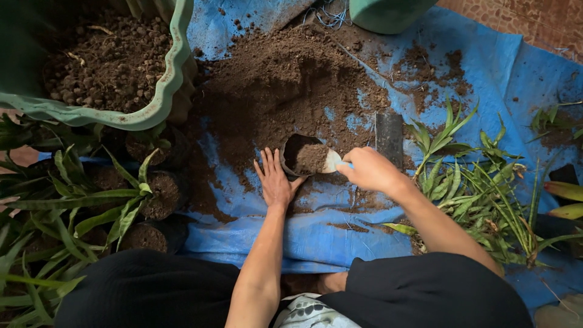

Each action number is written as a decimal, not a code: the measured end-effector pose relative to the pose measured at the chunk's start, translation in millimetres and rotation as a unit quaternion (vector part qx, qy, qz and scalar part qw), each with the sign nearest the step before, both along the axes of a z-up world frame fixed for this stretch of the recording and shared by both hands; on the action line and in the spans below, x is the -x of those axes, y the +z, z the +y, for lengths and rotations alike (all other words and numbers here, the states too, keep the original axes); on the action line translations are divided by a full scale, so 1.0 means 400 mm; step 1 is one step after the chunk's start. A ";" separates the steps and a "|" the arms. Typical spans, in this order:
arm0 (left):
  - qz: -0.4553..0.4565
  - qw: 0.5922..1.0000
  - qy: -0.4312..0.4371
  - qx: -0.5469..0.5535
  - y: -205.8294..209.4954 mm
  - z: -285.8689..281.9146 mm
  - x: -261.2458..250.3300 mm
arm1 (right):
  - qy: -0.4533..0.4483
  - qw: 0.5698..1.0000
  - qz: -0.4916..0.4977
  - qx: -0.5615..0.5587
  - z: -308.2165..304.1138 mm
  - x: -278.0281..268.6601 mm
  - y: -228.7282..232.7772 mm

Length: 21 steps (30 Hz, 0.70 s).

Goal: Filling a small black nursery bag with soil using a plastic scoop

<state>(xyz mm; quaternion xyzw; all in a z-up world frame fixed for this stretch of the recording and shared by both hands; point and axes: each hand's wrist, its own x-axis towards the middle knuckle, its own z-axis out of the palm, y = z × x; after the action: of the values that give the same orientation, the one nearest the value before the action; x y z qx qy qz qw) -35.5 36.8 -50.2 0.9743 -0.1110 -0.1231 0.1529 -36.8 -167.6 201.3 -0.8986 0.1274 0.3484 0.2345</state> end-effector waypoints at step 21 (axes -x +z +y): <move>0.001 1.000 -0.007 0.010 0.006 0.005 -0.001 | -0.221 0.874 -0.378 -0.212 0.061 0.033 -0.168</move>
<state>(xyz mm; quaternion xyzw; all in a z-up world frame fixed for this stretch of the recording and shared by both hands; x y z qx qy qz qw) -35.0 39.0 -48.0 0.9717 -0.1188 -0.1243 0.1621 -49.8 -143.3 134.0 -0.8388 0.1477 -0.0601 0.5206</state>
